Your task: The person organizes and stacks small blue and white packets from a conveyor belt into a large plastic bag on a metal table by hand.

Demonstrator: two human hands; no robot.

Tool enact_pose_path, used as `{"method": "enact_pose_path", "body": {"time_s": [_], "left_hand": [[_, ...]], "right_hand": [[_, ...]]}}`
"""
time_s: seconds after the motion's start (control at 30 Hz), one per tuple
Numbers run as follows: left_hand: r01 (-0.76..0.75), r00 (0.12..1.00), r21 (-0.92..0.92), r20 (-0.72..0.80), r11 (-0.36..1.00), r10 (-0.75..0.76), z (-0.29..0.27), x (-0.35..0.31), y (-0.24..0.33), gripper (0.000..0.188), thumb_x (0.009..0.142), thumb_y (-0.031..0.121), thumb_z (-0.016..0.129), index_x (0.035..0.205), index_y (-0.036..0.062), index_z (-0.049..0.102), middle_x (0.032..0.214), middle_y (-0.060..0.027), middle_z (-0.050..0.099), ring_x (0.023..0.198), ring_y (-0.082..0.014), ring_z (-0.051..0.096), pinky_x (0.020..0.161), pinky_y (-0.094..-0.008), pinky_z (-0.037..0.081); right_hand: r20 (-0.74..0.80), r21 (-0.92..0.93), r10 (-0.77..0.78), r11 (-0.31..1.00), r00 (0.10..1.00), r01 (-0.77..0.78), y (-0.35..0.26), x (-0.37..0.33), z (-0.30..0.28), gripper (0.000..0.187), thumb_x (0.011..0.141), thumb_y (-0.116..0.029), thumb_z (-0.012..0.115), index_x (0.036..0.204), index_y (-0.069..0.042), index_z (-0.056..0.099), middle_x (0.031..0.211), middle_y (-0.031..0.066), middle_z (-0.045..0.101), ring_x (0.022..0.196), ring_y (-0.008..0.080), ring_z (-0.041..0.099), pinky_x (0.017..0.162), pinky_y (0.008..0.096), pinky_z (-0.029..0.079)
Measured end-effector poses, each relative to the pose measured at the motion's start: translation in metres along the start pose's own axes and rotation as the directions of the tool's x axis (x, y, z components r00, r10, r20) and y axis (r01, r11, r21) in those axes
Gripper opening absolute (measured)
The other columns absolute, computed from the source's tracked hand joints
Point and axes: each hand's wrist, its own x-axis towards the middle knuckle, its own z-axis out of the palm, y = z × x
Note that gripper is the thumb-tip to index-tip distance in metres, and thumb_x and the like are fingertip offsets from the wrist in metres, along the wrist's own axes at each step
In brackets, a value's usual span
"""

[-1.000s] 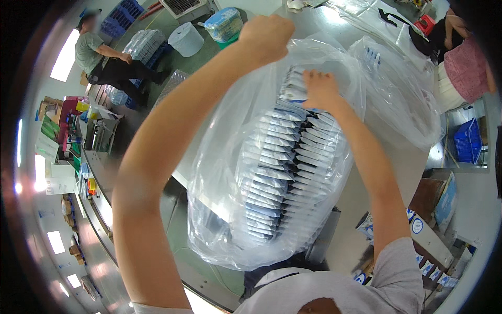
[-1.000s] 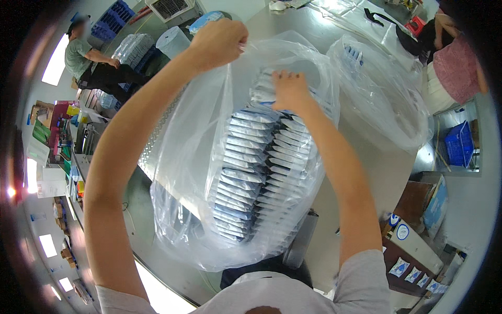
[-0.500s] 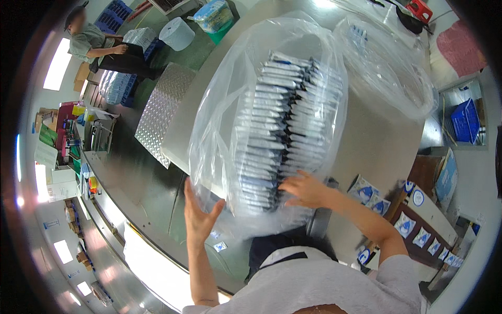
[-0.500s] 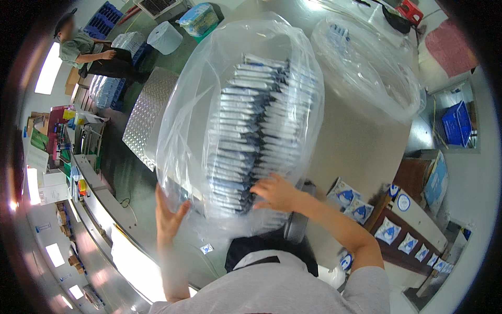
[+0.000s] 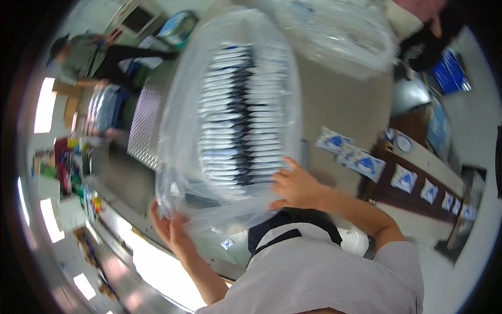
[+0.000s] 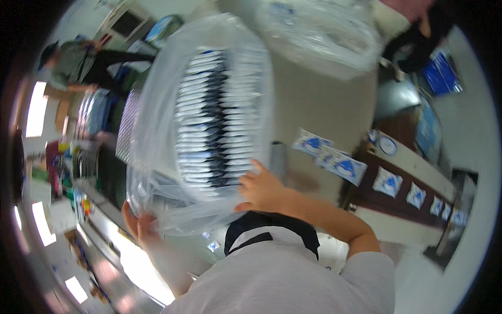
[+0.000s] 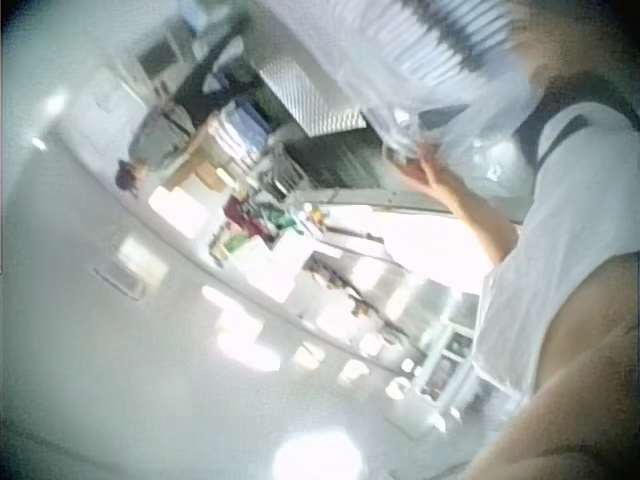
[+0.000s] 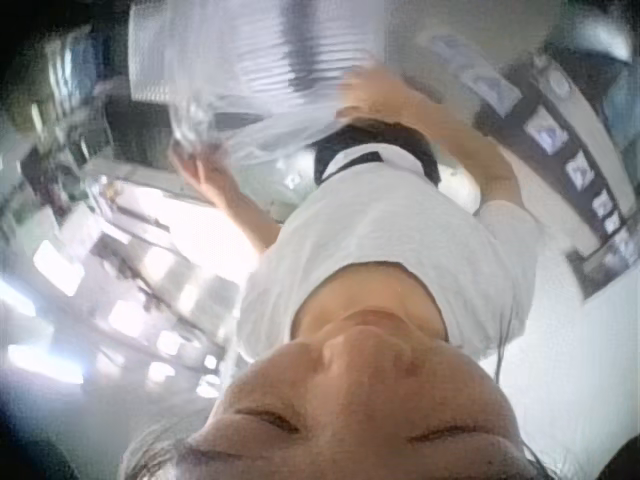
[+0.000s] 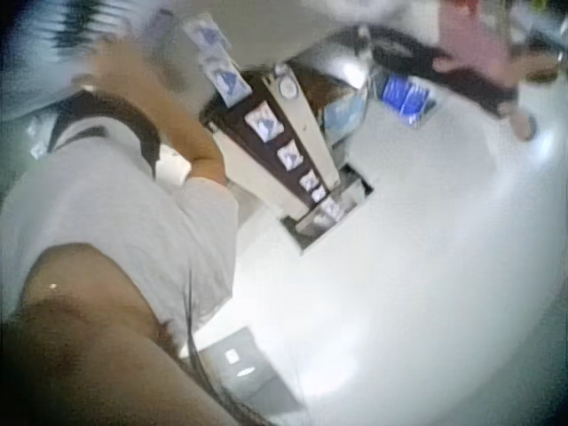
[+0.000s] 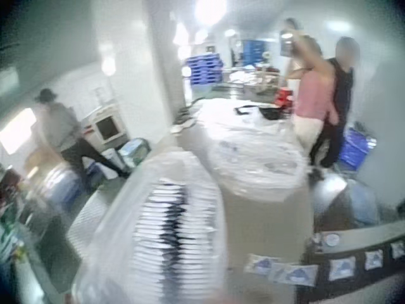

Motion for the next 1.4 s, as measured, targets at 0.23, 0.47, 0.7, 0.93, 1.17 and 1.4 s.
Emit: {"method": "enact_pose_path", "body": {"time_s": [0.23,0.47,0.7,0.93,1.17,1.4], "left_hand": [[-0.69,0.718,0.241,0.111,0.683,0.687,0.086,-0.076,0.021,0.035,0.087,0.032,0.054,0.103,0.0019,0.049,0.099,-0.0113,0.048,0.091,-0.0217,0.05,0.079,-0.0344,0.04],[-0.115,0.315,0.059,0.949,0.992,-0.02,0.206,-0.145,-0.082,0.023,0.083,-0.003,0.056,0.105,0.0008,0.057,0.101,-0.0114,0.059,0.086,-0.0194,0.06,0.076,-0.0291,0.048],[0.393,0.139,0.387,0.872,0.834,-0.47,0.294,-0.216,-0.213,0.022,0.089,0.009,0.055,0.11,0.0006,0.057,0.105,-0.0067,0.06,0.097,-0.0141,0.056,0.083,-0.0265,0.045],[0.961,0.164,0.039,0.717,0.275,-0.677,0.398,-0.241,-0.229,0.028,0.082,0.009,0.061,0.109,0.0076,0.054,0.097,-0.0014,0.056,0.091,-0.0147,0.053,0.086,-0.0309,0.042],[0.961,0.268,-0.131,0.661,0.244,-0.701,0.385,-0.229,-0.183,0.047,0.08,0.01,0.062,0.122,0.0136,0.04,0.114,-0.0029,0.05,0.106,-0.0205,0.049,0.095,-0.0389,0.041],[0.865,0.426,-0.487,0.589,0.118,-0.687,0.374,-0.153,-0.256,0.043,0.086,0.021,0.055,0.126,0.0128,0.042,0.114,-0.0059,0.053,0.107,-0.0175,0.049,0.093,-0.0358,0.036]], "right_hand": [[-0.318,0.122,0.371,0.929,0.873,-0.351,0.02,-0.133,0.016,0.053,0.082,-0.027,0.062,0.129,-0.009,0.046,0.128,0.0137,0.044,0.124,0.0283,0.039,0.106,0.0498,0.025],[-0.363,-0.134,0.789,0.483,0.496,-0.865,0.178,-0.452,-0.001,0.052,0.07,-0.012,0.071,0.118,-0.01,0.054,0.113,0.0115,0.059,0.108,0.0316,0.053,0.09,0.0418,0.042],[0.038,0.065,0.693,0.718,0.72,-0.694,0.205,-0.421,-0.009,0.032,0.065,-0.022,0.075,0.087,-0.006,0.061,0.09,0.0106,0.056,0.091,0.0313,0.055,0.075,0.0413,0.043],[0.204,0.296,0.643,0.678,0.738,-0.673,0.229,-0.255,0.068,0.054,0.067,-0.033,0.076,0.105,0.0,0.055,0.111,0.018,0.054,0.106,0.035,0.052,0.09,0.0406,0.044],[0.025,0.319,0.549,0.788,0.836,-0.527,0.209,-0.227,0.062,0.064,0.056,-0.038,0.082,0.105,-0.005,0.057,0.115,0.0147,0.052,0.113,0.0363,0.046,0.092,0.044,0.042],[0.071,0.301,0.567,0.772,0.821,-0.56,0.21,-0.142,0.061,0.073,0.051,-0.041,0.084,0.109,-0.007,0.056,0.121,0.0158,0.051,0.116,0.0324,0.045,0.1,0.0459,0.03]]}}
